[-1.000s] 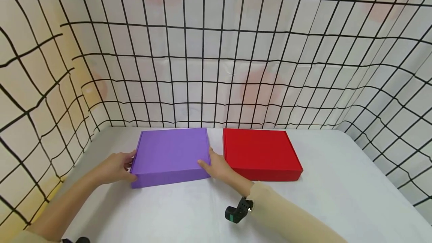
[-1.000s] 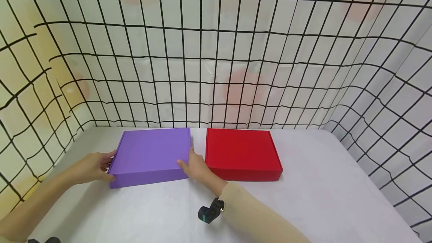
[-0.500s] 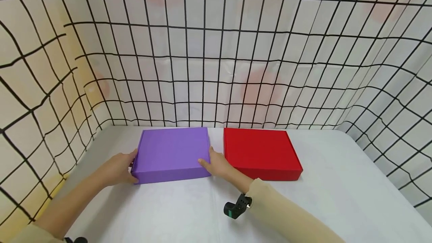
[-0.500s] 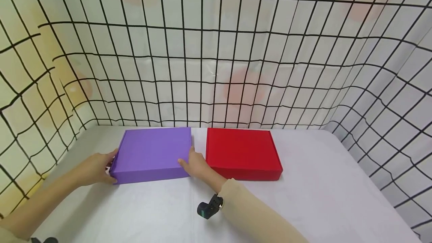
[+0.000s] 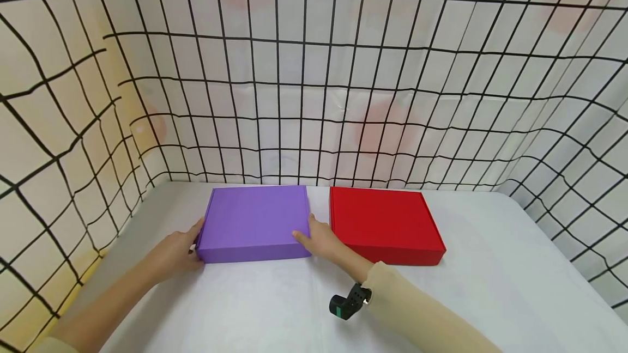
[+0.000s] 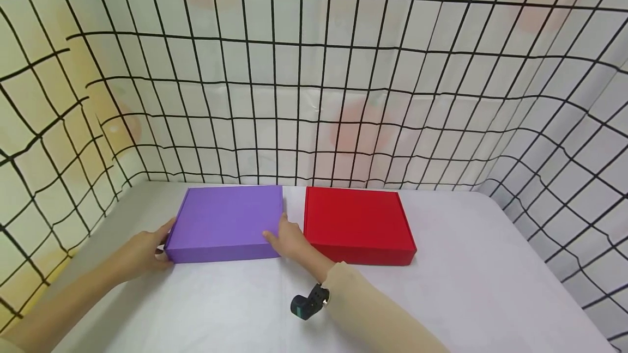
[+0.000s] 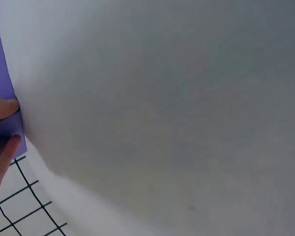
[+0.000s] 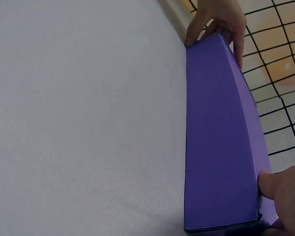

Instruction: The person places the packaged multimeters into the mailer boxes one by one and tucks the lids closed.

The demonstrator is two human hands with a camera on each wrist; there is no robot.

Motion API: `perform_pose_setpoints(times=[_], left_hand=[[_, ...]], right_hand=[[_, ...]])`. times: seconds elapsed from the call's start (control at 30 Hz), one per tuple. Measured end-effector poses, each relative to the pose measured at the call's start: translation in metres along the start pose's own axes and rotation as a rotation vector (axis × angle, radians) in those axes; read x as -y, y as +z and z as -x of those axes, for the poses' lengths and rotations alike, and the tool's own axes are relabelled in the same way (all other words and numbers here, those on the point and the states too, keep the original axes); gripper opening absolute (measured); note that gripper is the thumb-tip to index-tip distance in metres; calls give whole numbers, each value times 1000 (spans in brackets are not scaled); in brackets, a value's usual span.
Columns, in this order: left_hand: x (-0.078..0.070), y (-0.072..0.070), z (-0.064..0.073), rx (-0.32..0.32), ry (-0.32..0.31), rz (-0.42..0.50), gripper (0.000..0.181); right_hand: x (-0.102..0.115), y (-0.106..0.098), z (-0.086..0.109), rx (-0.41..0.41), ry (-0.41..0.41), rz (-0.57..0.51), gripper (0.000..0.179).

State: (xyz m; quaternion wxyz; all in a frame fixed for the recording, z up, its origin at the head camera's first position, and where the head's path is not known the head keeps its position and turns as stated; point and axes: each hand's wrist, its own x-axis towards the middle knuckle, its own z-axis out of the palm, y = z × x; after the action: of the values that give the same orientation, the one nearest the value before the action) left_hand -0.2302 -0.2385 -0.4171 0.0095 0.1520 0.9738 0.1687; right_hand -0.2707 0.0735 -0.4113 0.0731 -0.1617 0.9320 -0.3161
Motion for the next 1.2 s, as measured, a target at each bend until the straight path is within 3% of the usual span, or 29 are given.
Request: perform_pose_setpoints(times=[0.37,0.67,1.03,1.2], left_hand=[[4,3,7,-85,91,-5,84],[1,1,5,-34,59,-93,89],[5,4,6,-120,70,-117,87],[4,0,2,-84,90,-171,88]], right_hand=[[0,-1,-1,23,9,0,70],[1,-3,1,24,7,11,69],[1,-1,0,32,17,0,70],[-1,-1,-2,35,51,-5,71]])
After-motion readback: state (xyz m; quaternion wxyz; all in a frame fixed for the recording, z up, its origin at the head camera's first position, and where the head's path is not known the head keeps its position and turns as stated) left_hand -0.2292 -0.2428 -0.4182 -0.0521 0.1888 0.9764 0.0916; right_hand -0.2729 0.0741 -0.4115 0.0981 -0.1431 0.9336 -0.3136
